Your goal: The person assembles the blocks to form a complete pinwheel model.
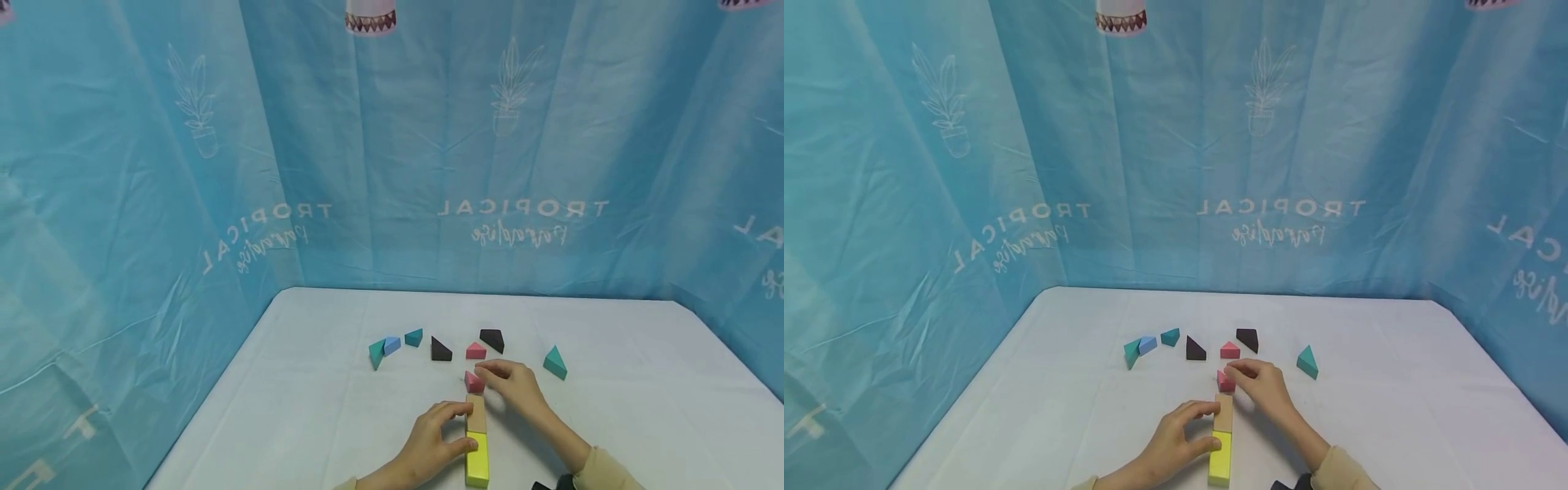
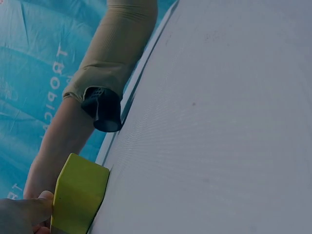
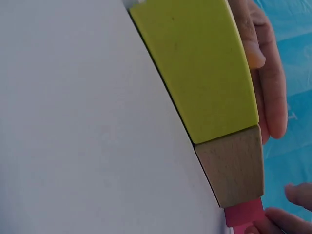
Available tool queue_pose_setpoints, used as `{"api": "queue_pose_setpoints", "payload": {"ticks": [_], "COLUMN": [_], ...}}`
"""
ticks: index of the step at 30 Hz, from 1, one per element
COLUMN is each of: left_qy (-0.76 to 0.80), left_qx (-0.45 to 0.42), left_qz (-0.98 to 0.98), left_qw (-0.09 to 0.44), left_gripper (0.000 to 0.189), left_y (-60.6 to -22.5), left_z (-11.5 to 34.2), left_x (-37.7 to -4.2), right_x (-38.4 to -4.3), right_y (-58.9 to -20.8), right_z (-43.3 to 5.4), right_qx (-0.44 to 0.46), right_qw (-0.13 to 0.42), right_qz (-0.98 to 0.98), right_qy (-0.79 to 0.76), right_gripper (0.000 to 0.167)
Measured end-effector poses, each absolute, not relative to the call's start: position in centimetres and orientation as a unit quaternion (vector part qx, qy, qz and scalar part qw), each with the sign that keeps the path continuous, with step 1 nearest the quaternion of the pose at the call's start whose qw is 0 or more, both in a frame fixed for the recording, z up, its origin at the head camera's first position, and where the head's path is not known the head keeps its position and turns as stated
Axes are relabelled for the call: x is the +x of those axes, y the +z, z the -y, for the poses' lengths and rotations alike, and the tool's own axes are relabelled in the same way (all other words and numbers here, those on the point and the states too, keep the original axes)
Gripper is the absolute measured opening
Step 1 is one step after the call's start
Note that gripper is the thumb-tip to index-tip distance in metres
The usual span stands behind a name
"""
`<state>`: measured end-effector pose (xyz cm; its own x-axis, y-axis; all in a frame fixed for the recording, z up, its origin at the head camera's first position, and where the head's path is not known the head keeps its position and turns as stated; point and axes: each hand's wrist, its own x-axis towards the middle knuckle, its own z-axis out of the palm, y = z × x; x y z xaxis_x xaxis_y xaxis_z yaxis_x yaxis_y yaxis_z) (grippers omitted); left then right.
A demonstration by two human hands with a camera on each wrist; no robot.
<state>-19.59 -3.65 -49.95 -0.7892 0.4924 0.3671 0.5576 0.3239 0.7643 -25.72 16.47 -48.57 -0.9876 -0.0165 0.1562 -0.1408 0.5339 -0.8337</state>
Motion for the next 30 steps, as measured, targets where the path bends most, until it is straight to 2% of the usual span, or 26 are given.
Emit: {"api": "queue_pose_setpoints", "payload": {"ticks": [8, 15, 30], "left_qy": [-0.483, -0.473, -0.478], "left_qx": [-0.329, -0.345, -0.338], "left_qz": [0.811, 0.809, 0.81], "left_qw": [0.032, 0.054, 0.042], "left_gripper": [0.048, 0.047, 0.048], "left_y": [-50.2, -50.2, -50.2], "left_z": [3.6, 3.7, 3.7], "left_x": [-19.6, -19.6, -19.7], "right_x": [-26.0, -25.7, -24.3], "right_y": [-48.8, -48.9, -48.6], "right_z": [-15.9, -15.6, -15.5], "right_qx": [0.065, 0.071, 0.081], "right_qw": [0.017, -0.006, -0.003], "right_qz": [0.863, 0.852, 0.868], "right_qy": [0.501, 0.519, 0.489], "right_gripper": [0.021, 0.023, 0.024]}}
